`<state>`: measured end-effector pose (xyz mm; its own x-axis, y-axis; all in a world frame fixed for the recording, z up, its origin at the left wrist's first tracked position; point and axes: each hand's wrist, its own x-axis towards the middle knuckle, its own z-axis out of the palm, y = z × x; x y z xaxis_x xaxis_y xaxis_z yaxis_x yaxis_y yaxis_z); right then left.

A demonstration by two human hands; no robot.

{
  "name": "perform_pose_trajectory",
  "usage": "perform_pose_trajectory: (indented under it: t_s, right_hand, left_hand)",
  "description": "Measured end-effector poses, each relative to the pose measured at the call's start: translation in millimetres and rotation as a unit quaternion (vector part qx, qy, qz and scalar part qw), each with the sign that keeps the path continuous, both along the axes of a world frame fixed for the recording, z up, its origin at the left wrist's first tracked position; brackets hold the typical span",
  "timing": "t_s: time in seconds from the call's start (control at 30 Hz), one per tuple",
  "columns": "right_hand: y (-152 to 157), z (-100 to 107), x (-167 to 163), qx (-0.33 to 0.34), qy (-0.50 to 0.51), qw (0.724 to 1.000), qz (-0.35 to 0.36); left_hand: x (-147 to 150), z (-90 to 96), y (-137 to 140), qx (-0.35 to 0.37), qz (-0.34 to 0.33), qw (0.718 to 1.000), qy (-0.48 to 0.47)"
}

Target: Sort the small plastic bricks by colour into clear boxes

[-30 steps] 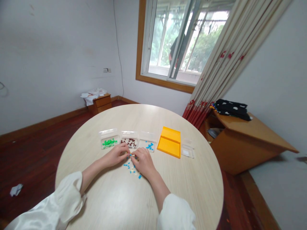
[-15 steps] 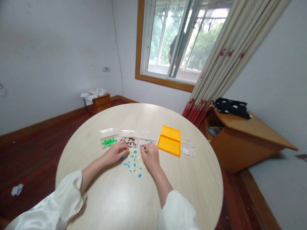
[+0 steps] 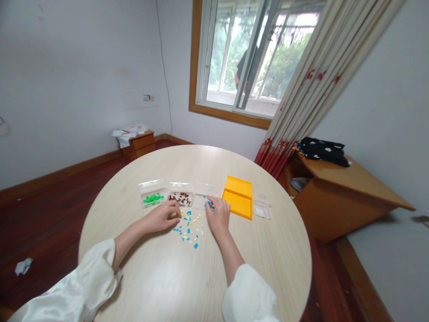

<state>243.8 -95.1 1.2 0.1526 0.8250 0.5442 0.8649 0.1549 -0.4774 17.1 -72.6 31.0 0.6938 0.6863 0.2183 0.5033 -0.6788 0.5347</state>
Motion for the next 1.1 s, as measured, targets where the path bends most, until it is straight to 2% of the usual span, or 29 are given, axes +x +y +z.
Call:
perform_pose_trajectory:
  t_s: [0.23,0.63,0.8,1.1]
  right_hand:
    - [-5,1,-16,-0.002,-0.01,0.991,0.135]
    - [-11,6,-27,-0.047,-0.089,0.965,0.244]
    - [-11,10,-29,-0.054,-0.131,0.958,0.248]
    - [-9,6,-28,-0.069,-0.145,0.963,0.214]
  left_hand:
    - [0,2.2,0,0.028,0.023,0.998,0.045]
    - [1,-4.5,2,0.018,0.006,0.999,0.034]
    - [1,-4.5,2,0.008,0.004,1.0,0.029]
    - [0,-5.7,2,0.004,-0.004,1.0,0.022]
